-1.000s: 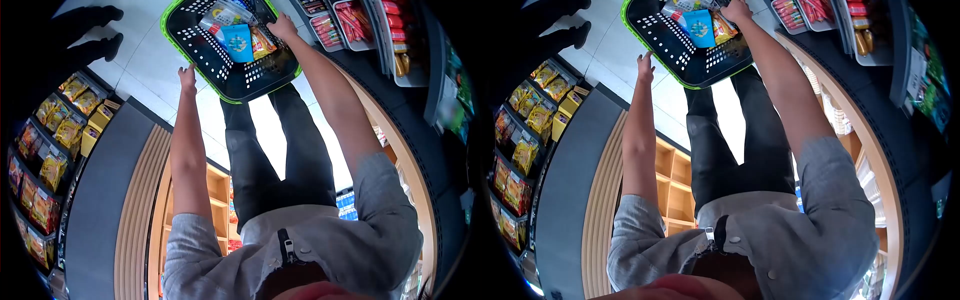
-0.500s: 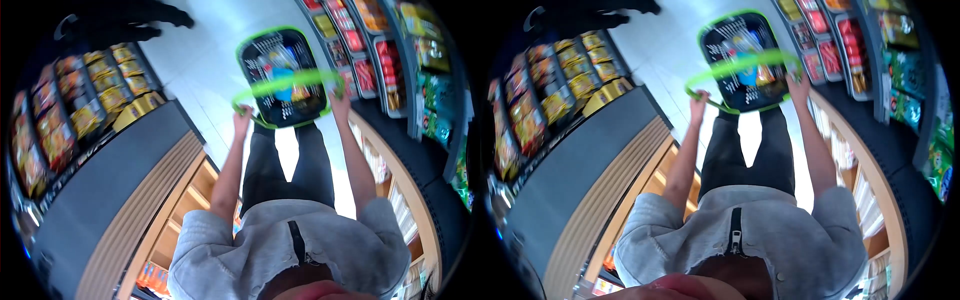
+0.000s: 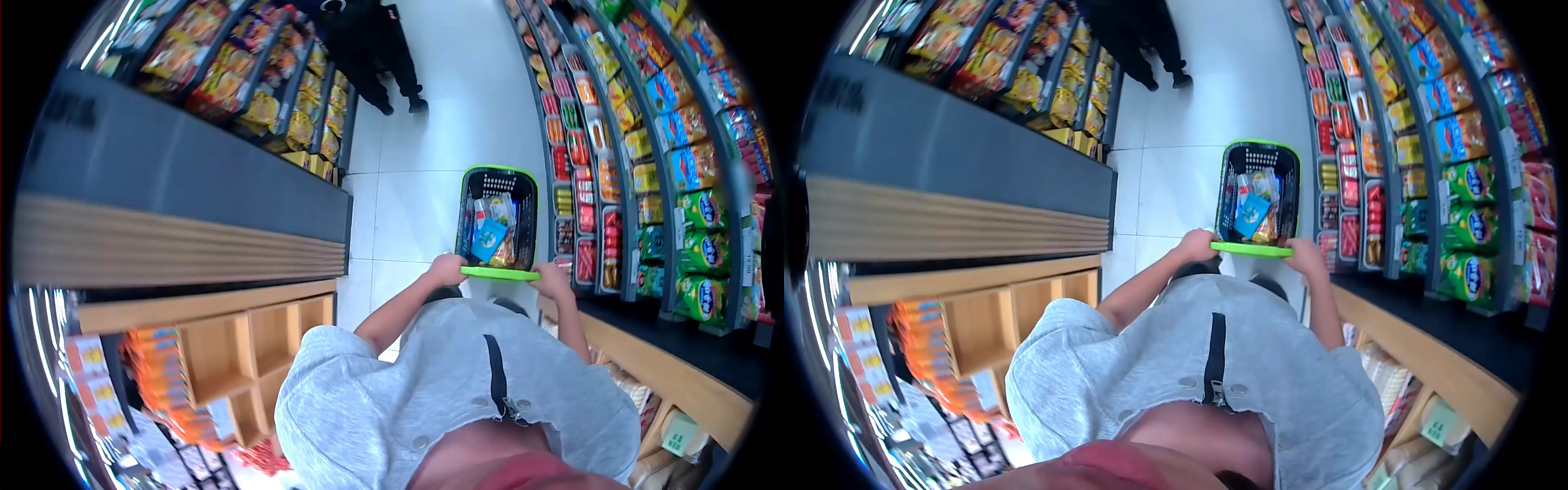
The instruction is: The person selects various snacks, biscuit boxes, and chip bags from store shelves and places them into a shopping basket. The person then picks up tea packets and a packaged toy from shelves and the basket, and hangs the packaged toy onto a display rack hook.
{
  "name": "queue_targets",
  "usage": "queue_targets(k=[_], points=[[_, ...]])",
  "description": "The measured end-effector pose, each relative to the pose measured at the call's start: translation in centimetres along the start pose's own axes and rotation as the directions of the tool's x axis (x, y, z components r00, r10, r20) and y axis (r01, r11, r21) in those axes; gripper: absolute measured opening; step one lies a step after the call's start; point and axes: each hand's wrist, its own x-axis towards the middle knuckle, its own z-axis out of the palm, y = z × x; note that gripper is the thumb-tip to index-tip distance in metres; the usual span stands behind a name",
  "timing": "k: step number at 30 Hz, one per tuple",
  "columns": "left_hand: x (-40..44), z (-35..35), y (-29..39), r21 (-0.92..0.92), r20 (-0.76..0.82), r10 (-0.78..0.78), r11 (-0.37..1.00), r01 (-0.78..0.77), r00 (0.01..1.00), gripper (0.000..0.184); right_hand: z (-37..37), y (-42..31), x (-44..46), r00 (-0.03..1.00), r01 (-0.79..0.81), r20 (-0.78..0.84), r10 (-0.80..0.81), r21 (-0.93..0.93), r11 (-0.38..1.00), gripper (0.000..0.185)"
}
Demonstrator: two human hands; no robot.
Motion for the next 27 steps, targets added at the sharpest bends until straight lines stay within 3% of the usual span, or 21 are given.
queue_targets(k=[3, 7, 11, 14, 17, 18, 21, 27], points=[[-3.2, 2.9, 1.8, -0.042, -0.093, -0.060, 0.998, 0.057, 0.994, 0.023, 0.5, -1.3, -1.5, 0.973, 0.211, 0.112, -0.204, -0.058, 0.976, 0.026], [-6.5, 8.7, 5.0, 0.012, -0.121, -0.072, 0.997, 0.074, 0.990, 0.024, 7.0, 1.5, -3.5, 0.907, 0.318, 0.341, -0.247, -0.169, 0.933, 0.033], [-11.0, 13.4, 7.8, 0.081, -0.037, -0.035, 0.996, 0.038, 0.999, 0.023, 9.0, 2.6, -10.0, 0.857, 0.271, 0.483, -0.180, -0.126, 0.954, 0.034], [-12.8, 18.5, 6.0, 0.065, 0.016, -0.017, 0.998, 0.016, 1.000, 0.027, 19.4, 7.8, -11.9, 0.903, 0.232, 0.408, -0.134, -0.202, 0.951, 0.031], [-14.3, 23.7, 4.1, 0.026, -0.024, -0.042, 0.999, 0.043, 0.999, 0.029, 12.6, -0.3, -18.7, 0.917, 0.069, 0.399, -0.016, -0.119, 0.990, 0.029], [-15.2, 22.9, 4.7, 0.051, 0.006, -0.040, 0.998, 0.039, 0.999, 0.029, 12.4, -1.1, -19.6, 0.904, 0.096, 0.423, -0.070, -0.040, 0.995, 0.029], [-17.2, 21.9, 4.9, 0.119, 0.040, -0.008, 0.993, 0.003, 0.999, 0.029, 16.5, -0.5, -20.5, 0.947, 0.082, 0.318, -0.042, -0.112, 0.990, 0.030], [-26.3, 27.5, 3.8, 0.177, -0.019, -0.002, 0.984, 0.005, 1.000, 0.026, 24.7, -2.0, -26.5, 0.942, 0.189, 0.312, -0.121, -0.197, 0.962, 0.041]])
